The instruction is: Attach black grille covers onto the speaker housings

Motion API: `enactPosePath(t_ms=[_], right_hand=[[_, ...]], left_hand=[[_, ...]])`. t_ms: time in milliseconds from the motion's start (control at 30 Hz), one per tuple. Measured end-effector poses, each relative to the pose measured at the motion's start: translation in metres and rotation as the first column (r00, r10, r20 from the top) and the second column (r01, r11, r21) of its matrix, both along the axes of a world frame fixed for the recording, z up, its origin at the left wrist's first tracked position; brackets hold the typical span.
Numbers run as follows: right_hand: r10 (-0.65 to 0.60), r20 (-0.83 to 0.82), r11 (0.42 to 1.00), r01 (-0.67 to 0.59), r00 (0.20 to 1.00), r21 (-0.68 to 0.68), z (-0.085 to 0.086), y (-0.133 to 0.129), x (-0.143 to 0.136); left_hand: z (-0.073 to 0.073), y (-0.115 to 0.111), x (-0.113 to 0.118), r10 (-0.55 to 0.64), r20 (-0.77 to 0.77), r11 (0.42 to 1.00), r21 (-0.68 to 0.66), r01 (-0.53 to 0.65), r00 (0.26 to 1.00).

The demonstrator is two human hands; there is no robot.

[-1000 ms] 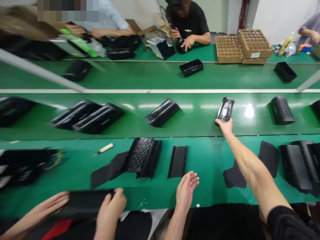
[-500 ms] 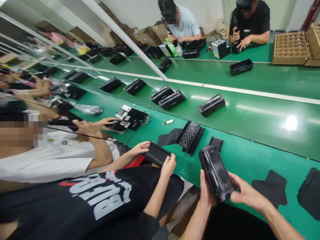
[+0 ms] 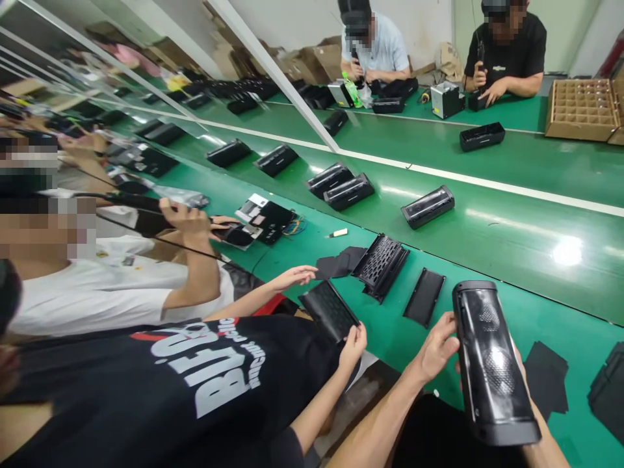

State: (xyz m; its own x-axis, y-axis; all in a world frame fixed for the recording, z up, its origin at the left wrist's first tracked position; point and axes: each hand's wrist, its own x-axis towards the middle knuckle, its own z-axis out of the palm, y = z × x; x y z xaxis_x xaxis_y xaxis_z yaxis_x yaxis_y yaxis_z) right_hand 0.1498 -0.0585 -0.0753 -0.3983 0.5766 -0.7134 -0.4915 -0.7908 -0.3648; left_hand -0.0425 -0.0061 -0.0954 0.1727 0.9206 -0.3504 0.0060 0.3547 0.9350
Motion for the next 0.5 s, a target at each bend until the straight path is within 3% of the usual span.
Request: enactPosePath(t_ms=[33, 67, 133, 200, 333, 500], right_hand=[[-0.027, -0.014, 0.999, 0.027, 1.000, 0.021, 0.004, -0.001, 0.009], [-0.054, -0.034, 0.998, 0.055, 0.998, 0.028, 0.007, -0.003, 0.017], [-0.093, -0.085, 0.996, 0.094, 0.992, 0.009, 0.011, -0.007, 0.035], [-0.064, -0.129, 0.998, 0.060, 0.990, -0.030, 0.011, -0.014, 0.057], [0.018, -0.075, 0.999, -0.021, 0.997, -0.032, 0.001, -0.037, 0.096], [-0.234, -0.049, 0.969, 0.229, 0.971, -0.091, -0.015, -0.070, 0.097]], left_hand=[[-0.001, 0.010, -0.002, -0.056, -0.067, 0.995, 0.081, 0.062, 0.996], [-0.004, 0.021, -0.005, -0.016, -0.172, 0.992, 0.123, 0.037, 0.985], [-0.016, 0.047, -0.019, 0.163, -0.416, 0.986, 0.103, -0.131, 0.895], [-0.033, 0.076, -0.037, 0.200, -0.564, 0.977, 0.055, -0.205, 0.801], [-0.061, 0.119, -0.062, 0.026, -0.667, 0.992, -0.078, -0.104, 0.745], [-0.073, 0.129, -0.060, -0.120, -0.637, 0.990, -0.131, 0.046, 0.761]])
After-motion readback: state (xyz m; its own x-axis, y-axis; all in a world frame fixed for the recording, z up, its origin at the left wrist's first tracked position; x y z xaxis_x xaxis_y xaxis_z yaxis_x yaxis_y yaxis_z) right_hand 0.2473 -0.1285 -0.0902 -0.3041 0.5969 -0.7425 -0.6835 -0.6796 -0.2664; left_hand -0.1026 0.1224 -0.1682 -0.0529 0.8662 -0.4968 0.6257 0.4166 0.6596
